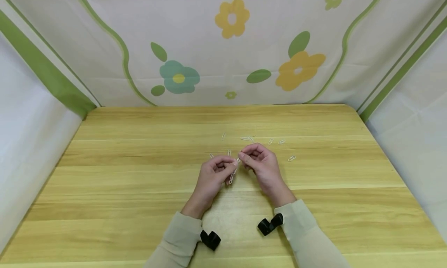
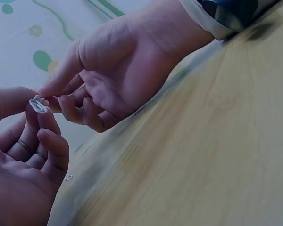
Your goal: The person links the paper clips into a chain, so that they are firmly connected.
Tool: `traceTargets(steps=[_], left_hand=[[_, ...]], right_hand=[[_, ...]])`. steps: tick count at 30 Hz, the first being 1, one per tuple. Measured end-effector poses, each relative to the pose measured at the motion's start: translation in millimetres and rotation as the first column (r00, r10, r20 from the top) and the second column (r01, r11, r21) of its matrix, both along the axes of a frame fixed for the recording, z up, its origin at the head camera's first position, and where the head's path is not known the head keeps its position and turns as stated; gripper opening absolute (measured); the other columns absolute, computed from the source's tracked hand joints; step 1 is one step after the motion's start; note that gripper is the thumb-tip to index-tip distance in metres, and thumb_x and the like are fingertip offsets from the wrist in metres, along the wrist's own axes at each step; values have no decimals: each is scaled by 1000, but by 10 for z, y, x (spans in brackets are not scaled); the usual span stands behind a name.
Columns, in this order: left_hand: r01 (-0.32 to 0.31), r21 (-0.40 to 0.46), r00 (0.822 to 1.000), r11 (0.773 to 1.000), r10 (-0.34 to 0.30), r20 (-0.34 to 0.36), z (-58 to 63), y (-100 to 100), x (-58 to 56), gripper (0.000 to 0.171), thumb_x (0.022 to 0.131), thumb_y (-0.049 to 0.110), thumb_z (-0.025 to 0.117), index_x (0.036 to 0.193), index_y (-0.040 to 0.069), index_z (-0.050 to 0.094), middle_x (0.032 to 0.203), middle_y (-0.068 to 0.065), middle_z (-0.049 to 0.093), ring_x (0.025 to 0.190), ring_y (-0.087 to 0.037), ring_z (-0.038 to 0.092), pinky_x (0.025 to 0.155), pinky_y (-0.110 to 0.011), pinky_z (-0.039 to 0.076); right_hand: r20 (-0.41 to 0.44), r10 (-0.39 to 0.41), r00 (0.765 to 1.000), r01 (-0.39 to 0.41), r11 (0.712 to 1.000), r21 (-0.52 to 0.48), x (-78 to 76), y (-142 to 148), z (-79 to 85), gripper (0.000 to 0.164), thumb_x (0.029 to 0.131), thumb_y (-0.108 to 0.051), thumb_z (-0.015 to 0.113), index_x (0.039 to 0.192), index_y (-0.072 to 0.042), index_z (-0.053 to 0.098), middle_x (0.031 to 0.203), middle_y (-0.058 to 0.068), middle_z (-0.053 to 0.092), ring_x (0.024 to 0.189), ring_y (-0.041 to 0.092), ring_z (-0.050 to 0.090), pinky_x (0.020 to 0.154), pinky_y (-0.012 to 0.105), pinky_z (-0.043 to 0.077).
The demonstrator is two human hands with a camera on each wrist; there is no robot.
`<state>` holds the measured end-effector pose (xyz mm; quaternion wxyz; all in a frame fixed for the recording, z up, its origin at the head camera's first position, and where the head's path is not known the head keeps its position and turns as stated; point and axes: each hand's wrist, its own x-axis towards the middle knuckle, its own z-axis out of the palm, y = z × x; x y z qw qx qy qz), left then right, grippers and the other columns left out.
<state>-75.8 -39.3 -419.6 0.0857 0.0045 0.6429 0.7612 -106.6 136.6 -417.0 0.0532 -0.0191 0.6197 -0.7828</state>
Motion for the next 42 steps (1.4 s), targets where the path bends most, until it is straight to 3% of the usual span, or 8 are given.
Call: traceTargets(steps=[6, 9, 11, 16, 22, 25, 32, 42], left_hand=[[-13, 7, 1000, 1000, 13, 19, 30, -26, 11, 15, 103, 13, 73, 111, 1, 75, 86, 0, 69, 70, -13, 58, 64, -23, 52], [-26, 49, 1000, 998, 26, 11, 46, -52, 13, 16, 104, 13, 73, 114, 0, 74, 93, -1, 72, 80, -14, 65, 70, -26, 57], [-37, 92, 999, 995, 37, 4, 54, -70, 12, 16, 104, 12, 71, 114, -1, 73, 97, -2, 73, 88, -15, 68, 73, -28, 59], [-67, 143, 998, 987, 68, -3, 58, -81, 8, 15, 104, 11, 71, 114, -1, 73, 102, -2, 74, 97, -19, 70, 78, -29, 61], [-105, 149, 994, 983, 108, -10, 31, -86, -5, 12, 104, 10, 71, 112, 1, 74, 107, -1, 75, 102, -22, 68, 86, -30, 60], [-101, 172, 994, 980, 106, -23, 27, -95, -15, 9, 105, 11, 69, 111, 4, 72, 106, -2, 78, 107, -22, 71, 92, -34, 59], [-101, 218, 994, 971, 107, -13, 35, -114, -25, 6, 108, 16, 67, 111, 10, 67, 100, -1, 78, 101, -19, 75, 92, -34, 58], [-132, 239, 991, 962, 132, 15, 38, -102, -36, 6, 108, 9, 63, 113, 6, 66, 97, -9, 73, 86, -16, 71, 80, -30, 61]], right_hand=[[-14, -25, 1000, 26, 999, 38, -23, 44, 25, 16, 98, 1, 75, 97, -15, 71, 87, -5, 75, 73, 8, 62, 65, 21, 53], [-32, -124, 992, 127, 982, 138, -71, 191, 62, 13, 97, -3, 79, 99, -15, 73, 89, -7, 76, 74, 9, 66, 66, 22, 57], [-43, -204, 978, 209, 948, 240, -108, 355, 91, 11, 96, -8, 82, 102, -13, 74, 91, -9, 77, 76, 9, 68, 67, 22, 58], [-42, -287, 957, 261, 790, 554, -147, 871, 145, 25, 96, -22, 84, 113, -7, 75, 97, -10, 74, 85, 7, 68, 69, 20, 58], [-43, -170, 984, 132, 554, 822, -111, 1371, 188, 35, 99, -40, 79, 118, -11, 77, 109, 7, 74, 91, 12, 62, 72, 22, 51], [-25, -108, 994, 76, 501, 862, -111, 1494, 208, 44, 96, -48, 81, 121, -12, 76, 108, 9, 73, 91, 15, 62, 75, 22, 49], [-40, 14, 999, 30, 443, 896, -110, 1531, 237, 36, 94, -39, 86, 118, -12, 79, 112, 9, 67, 93, 19, 60, 78, 26, 48], [-67, 28, 997, 50, 395, 917, -84, 1531, 208, 17, 95, -30, 85, 97, -13, 81, 111, 9, 67, 89, 21, 59, 75, 26, 48]])
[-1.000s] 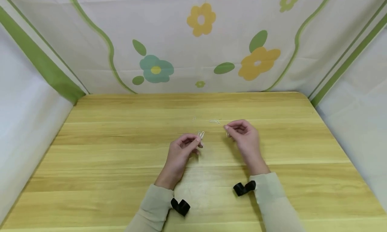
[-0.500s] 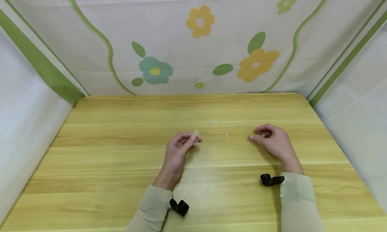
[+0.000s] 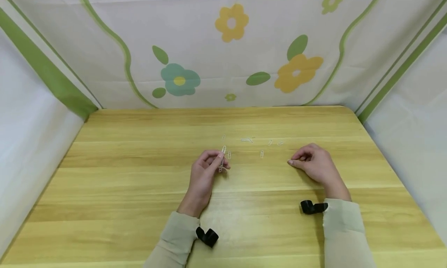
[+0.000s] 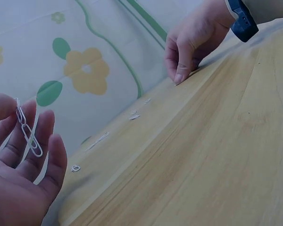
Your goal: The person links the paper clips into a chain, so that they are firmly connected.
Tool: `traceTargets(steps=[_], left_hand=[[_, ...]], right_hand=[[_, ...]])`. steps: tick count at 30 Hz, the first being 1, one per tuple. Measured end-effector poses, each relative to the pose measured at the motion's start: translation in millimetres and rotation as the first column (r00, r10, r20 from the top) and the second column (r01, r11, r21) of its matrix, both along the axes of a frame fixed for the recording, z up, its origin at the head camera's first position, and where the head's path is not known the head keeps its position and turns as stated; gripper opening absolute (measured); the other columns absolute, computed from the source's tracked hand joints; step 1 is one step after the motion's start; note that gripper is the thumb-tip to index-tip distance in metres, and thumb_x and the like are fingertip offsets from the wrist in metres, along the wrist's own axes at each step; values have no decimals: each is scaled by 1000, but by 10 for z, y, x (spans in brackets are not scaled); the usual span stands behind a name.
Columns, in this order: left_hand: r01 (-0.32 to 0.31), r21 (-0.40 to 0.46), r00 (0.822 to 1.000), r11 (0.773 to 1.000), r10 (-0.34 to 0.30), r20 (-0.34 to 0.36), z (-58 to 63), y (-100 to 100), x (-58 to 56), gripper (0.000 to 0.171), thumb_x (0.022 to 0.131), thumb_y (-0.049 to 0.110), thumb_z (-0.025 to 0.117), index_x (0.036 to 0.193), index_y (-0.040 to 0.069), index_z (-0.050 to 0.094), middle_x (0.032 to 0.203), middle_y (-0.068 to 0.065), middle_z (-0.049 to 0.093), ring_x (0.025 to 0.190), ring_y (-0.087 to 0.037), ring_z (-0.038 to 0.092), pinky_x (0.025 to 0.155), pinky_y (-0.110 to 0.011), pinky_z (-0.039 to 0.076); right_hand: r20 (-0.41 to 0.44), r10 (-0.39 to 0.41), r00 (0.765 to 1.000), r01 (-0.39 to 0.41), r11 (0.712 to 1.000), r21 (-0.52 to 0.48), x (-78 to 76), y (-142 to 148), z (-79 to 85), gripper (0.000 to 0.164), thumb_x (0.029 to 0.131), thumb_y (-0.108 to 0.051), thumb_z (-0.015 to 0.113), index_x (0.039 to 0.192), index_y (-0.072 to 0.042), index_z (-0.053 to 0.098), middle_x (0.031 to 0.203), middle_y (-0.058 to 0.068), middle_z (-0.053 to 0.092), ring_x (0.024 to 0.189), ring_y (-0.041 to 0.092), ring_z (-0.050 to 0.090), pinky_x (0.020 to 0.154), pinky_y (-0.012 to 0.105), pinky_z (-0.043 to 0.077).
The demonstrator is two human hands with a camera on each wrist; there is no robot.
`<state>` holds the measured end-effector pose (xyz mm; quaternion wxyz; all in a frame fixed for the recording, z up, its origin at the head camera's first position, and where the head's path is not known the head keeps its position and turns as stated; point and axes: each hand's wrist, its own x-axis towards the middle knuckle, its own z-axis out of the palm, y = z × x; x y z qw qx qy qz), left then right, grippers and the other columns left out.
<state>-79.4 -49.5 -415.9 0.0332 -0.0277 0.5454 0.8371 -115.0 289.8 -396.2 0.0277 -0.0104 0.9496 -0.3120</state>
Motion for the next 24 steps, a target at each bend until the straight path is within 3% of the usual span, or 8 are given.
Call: traceTargets(steps=[7, 24], left_hand=[[-5, 4, 1000, 1000, 5, 15, -3, -5, 5, 5, 108, 9, 64, 112, 7, 66, 92, -5, 71, 66, -13, 62, 62, -24, 56], [6, -25, 1000, 1000, -6, 8, -22, -26, -14, 7, 108, 11, 64, 113, 7, 66, 88, 0, 73, 67, -12, 63, 61, -24, 53]], right_hand=[[28, 1, 1000, -2, 1000, 25, -18, -8, -3, 18, 96, -32, 85, 97, -14, 81, 107, 8, 68, 88, 20, 58, 76, 29, 47], [77, 0, 997, -5, 998, 67, -24, -48, 79, 20, 96, -31, 84, 93, -11, 80, 106, 11, 70, 87, 22, 61, 77, 32, 48]])
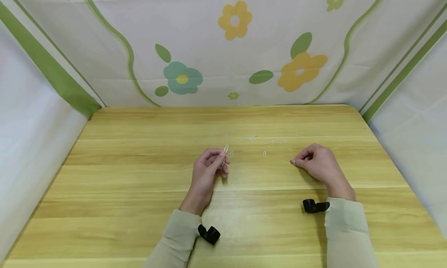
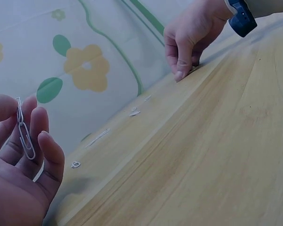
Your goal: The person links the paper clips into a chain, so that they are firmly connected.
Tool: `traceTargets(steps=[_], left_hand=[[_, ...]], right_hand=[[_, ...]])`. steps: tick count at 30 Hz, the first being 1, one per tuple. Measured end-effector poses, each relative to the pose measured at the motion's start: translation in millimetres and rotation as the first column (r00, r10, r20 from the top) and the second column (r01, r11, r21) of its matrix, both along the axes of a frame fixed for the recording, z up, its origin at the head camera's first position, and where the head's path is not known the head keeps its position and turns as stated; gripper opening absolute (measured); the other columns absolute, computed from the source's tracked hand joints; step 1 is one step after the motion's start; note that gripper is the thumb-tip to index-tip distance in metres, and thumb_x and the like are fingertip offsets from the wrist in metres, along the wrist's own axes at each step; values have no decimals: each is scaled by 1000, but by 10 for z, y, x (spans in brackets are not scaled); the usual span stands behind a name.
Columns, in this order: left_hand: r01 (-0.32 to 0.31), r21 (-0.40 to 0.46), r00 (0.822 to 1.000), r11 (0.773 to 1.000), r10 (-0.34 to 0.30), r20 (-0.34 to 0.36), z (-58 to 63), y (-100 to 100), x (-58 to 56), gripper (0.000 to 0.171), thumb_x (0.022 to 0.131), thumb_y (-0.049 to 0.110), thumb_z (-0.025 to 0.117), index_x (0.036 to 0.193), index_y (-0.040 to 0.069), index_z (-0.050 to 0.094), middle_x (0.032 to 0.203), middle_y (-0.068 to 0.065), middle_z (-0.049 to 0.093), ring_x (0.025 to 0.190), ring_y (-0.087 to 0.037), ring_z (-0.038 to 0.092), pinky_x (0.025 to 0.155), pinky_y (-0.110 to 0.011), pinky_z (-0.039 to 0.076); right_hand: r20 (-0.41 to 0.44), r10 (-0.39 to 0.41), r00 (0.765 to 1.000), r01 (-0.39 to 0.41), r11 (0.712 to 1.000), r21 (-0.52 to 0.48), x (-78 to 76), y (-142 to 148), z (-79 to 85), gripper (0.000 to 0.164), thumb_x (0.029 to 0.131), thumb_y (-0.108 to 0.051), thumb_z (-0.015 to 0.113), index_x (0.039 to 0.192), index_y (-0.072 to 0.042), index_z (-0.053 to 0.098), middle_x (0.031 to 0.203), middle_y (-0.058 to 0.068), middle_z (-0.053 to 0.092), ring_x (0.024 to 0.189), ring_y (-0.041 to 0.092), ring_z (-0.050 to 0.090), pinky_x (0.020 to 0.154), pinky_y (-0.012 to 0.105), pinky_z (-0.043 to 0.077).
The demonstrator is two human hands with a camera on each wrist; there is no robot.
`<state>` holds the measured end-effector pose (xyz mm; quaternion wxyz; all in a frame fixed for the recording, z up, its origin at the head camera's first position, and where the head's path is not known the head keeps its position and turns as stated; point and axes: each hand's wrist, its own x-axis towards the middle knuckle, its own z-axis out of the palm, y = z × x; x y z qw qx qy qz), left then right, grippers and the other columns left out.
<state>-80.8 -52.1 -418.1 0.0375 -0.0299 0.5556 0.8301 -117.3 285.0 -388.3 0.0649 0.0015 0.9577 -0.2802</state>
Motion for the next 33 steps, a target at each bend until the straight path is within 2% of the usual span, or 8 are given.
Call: traceTargets(steps=[11, 15, 18, 21, 23, 26, 31, 33], left_hand=[[2, -3, 1000, 1000, -2, 2, -1, 6, -11, 6, 108, 10, 64, 113, 6, 66, 88, 0, 73, 66, -12, 62, 60, -24, 53], [3, -4, 1000, 1000, -3, 2, 1, 4, -9, 7, 108, 10, 64, 113, 6, 66, 88, 0, 73, 67, -11, 63, 60, -24, 53], [5, -8, 1000, 1000, -5, 1, -1, 0, -6, 7, 108, 10, 64, 113, 6, 66, 88, -1, 72, 67, -12, 63, 60, -24, 53], [7, -7, 1000, 1000, -7, -1, -8, -1, -5, 6, 109, 9, 63, 112, 6, 66, 88, -2, 72, 67, -12, 63, 60, -24, 53], [7, -5, 1000, 1000, -7, -2, -12, -1, -5, 6, 109, 9, 63, 112, 5, 66, 88, -2, 72, 67, -12, 63, 61, -24, 54], [8, -6, 1000, 1000, -8, -2, -18, 1, -5, 7, 109, 9, 63, 113, 5, 66, 88, -2, 72, 67, -12, 63, 60, -24, 54], [15, -19, 1000, 1000, -16, -8, -13, 11, -4, 7, 108, 10, 64, 113, 5, 66, 88, -1, 72, 67, -12, 63, 60, -24, 54], [23, -24, 1000, 999, -23, -9, -11, 16, -3, 8, 108, 10, 64, 114, 4, 66, 88, -1, 73, 67, -12, 63, 60, -24, 54]], right_hand=[[16, 1, 1000, -1, 1000, 9, -11, 18, 2, 23, 97, -34, 82, 95, -11, 79, 100, 9, 71, 86, 21, 61, 76, 32, 48], [2, 27, 1000, -27, 1000, 6, -7, 18, -8, 23, 99, -32, 80, 97, -10, 77, 97, 9, 70, 84, 21, 60, 76, 32, 48], [-20, 44, 999, -44, 999, -22, -3, -15, -21, 26, 103, -35, 74, 101, -9, 73, 96, 9, 70, 84, 21, 60, 76, 32, 48], [-28, 29, 999, -32, 994, -102, -10, -91, -44, 31, 107, -40, 68, 107, -9, 67, 98, 8, 73, 86, 20, 64, 78, 30, 49], [-19, 15, 1000, -18, 980, -198, -18, -165, -66, 33, 108, -41, 65, 111, -8, 64, 101, 10, 76, 87, 19, 69, 78, 28, 54], [5, -1, 1000, 3, 941, -337, -36, -298, -106, 33, 109, -38, 65, 115, -5, 61, 105, 15, 78, 86, 17, 75, 76, 25, 60], [10, -6, 1000, 11, 858, -514, -54, -563, -157, 27, 109, -24, 66, 123, -2, 62, 110, 18, 75, 85, 15, 73, 73, 26, 61], [24, 4, 1000, 10, 811, -586, -56, -669, -173, 25, 109, -18, 67, 126, -1, 62, 111, 16, 73, 86, 15, 72, 73, 26, 61]])
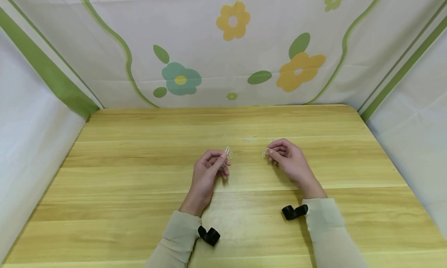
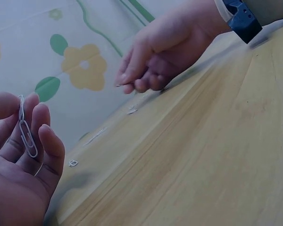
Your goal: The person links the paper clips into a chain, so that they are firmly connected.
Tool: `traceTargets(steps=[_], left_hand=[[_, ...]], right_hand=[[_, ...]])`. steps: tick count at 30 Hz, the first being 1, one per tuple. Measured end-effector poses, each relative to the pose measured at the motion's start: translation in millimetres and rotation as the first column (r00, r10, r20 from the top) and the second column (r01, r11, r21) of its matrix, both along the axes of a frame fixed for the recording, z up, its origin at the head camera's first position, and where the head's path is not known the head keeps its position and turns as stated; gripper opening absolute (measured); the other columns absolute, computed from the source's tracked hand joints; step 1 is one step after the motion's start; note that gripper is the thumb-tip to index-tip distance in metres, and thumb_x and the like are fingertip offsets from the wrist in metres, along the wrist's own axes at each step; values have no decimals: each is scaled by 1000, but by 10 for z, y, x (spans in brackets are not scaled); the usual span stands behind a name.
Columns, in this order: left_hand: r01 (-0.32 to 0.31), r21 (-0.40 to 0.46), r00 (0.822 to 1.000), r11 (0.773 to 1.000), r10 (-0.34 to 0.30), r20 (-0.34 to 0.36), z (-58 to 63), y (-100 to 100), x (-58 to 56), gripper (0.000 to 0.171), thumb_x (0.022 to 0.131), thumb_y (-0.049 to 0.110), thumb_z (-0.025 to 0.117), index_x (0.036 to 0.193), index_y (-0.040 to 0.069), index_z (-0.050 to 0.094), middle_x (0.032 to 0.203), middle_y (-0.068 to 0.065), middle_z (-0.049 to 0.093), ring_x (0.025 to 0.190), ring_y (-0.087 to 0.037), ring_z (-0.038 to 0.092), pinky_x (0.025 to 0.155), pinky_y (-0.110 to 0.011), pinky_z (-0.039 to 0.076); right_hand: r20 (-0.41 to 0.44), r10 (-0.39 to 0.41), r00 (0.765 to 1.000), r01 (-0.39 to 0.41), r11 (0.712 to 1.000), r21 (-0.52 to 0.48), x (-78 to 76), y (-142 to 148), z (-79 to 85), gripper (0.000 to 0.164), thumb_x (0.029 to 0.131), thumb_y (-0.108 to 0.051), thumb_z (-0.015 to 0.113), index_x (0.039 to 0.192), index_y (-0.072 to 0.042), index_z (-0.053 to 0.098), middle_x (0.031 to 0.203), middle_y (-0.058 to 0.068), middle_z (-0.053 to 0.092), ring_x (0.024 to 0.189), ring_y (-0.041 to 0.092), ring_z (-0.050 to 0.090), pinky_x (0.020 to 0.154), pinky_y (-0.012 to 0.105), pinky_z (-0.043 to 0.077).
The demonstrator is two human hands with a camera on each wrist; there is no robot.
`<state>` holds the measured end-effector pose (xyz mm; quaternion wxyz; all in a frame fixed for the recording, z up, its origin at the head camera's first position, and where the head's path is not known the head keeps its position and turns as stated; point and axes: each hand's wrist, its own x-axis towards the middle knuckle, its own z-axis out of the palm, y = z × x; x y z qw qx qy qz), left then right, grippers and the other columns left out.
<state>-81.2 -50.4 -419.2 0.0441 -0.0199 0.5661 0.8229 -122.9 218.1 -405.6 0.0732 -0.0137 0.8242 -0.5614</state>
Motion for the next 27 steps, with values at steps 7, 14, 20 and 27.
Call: traceTargets(steps=[7, 14, 20, 27], left_hand=[[27, -24, 1000, 999, -27, -6, -13, 19, 1, 21, 109, 13, 65, 120, -4, 64, 89, -1, 73, 68, -12, 64, 60, -24, 55], [42, -36, 999, 998, -43, -14, -24, 44, 3, 14, 108, 14, 66, 115, 2, 67, 88, -2, 73, 68, -12, 64, 60, -25, 55], [43, -36, 999, 998, -43, -13, -23, 49, 6, 13, 108, 13, 67, 114, 2, 67, 88, -2, 73, 68, -12, 64, 60, -24, 55], [40, -34, 999, 999, -41, -12, -19, 52, 7, 13, 108, 11, 66, 115, 1, 67, 88, -2, 72, 67, -12, 64, 59, -24, 54]], right_hand=[[57, 45, 997, -32, 975, -219, 18, -338, -46, 27, 106, -8, 69, 129, 5, 65, 105, 2, 73, 88, 13, 72, 73, 22, 59], [83, 88, 993, -54, 937, -346, 53, -558, -89, 30, 103, -2, 70, 130, 8, 64, 108, 2, 75, 94, 13, 75, 82, 23, 63], [102, 104, 989, -53, 910, -410, 85, -635, -106, 33, 101, 1, 71, 132, 8, 62, 112, 6, 75, 99, 15, 77, 91, 27, 65], [106, 104, 989, -51, 909, -413, 91, -650, -119, 35, 101, 2, 70, 134, 8, 60, 115, 9, 74, 99, 15, 78, 96, 30, 65]])
